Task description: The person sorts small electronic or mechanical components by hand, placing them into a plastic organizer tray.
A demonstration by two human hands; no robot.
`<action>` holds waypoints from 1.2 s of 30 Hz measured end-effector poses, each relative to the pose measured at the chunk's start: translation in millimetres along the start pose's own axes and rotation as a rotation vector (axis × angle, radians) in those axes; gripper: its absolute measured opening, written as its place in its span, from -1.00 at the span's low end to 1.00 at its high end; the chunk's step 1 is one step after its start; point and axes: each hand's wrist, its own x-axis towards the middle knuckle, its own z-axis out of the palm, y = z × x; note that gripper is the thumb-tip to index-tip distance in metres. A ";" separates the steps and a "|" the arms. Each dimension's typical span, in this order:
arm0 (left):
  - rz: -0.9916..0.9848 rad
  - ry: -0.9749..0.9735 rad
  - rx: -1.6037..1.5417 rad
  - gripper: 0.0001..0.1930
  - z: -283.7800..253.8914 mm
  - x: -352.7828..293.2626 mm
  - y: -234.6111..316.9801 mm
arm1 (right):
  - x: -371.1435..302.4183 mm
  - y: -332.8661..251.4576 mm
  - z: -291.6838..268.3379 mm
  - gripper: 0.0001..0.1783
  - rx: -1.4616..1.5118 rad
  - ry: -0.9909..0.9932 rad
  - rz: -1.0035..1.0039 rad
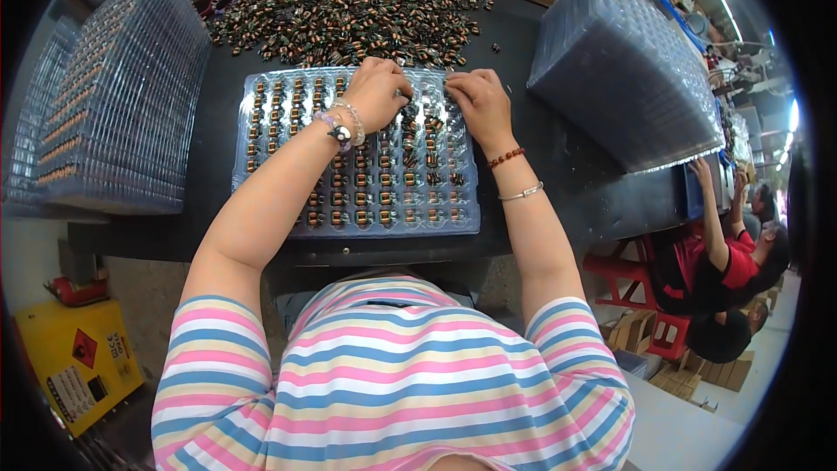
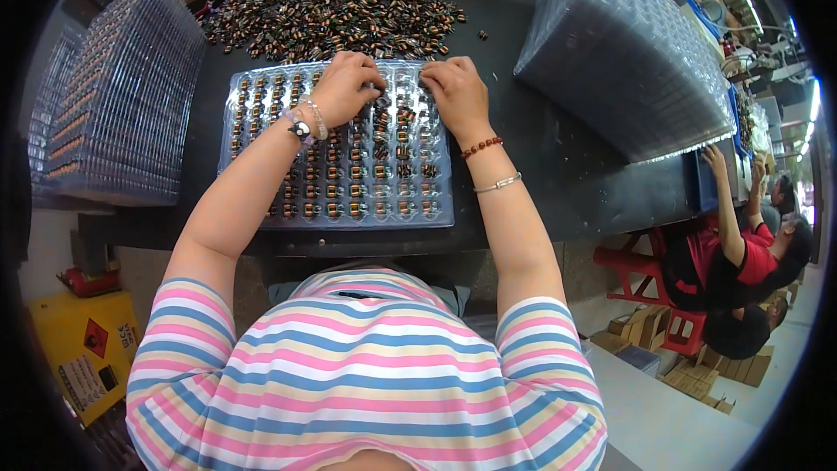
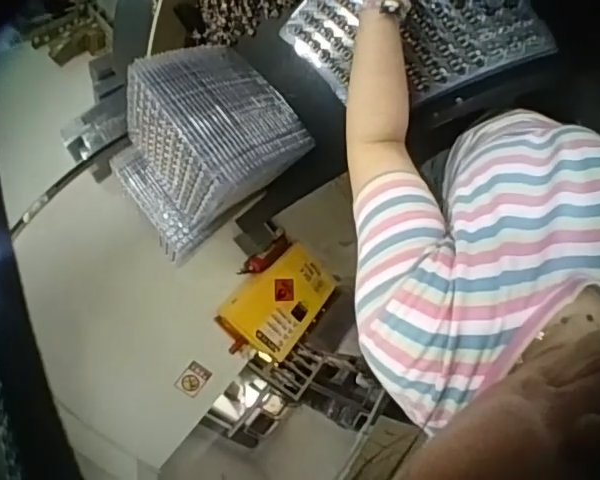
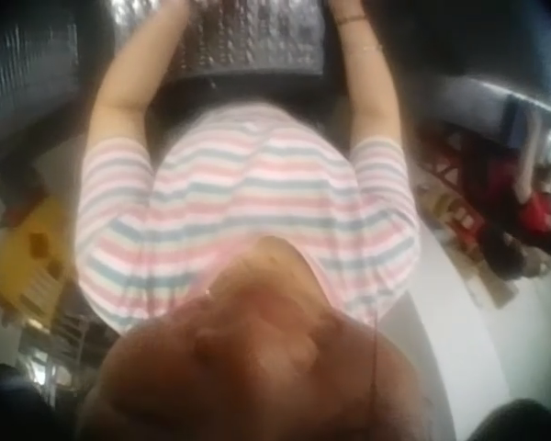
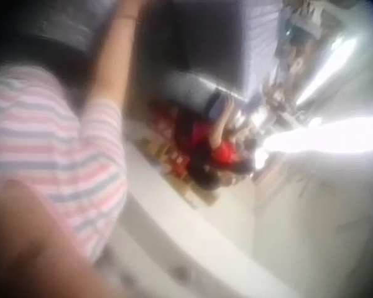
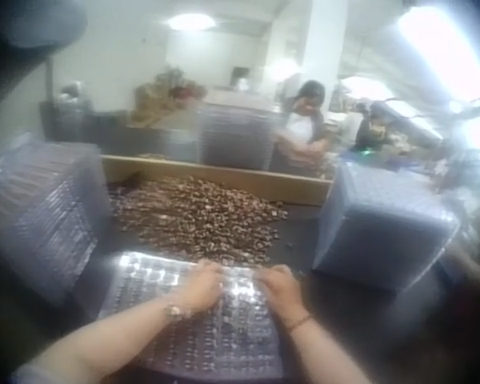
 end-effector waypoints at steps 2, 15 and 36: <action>0.053 0.058 -0.036 -0.88 -0.3 4.6 -1.0 | -3.0 1.6 -0.6 -0.93 -0.031 -0.036 -0.014; 0.253 0.275 0.136 -0.92 13.5 18.2 -8.2 | 3.0 6.9 30.6 -0.72 0.187 -0.055 0.411; 0.108 0.361 0.203 -0.86 -29.0 -36.4 -20.7 | -9.4 -21.6 8.1 -0.77 -0.034 -0.083 0.283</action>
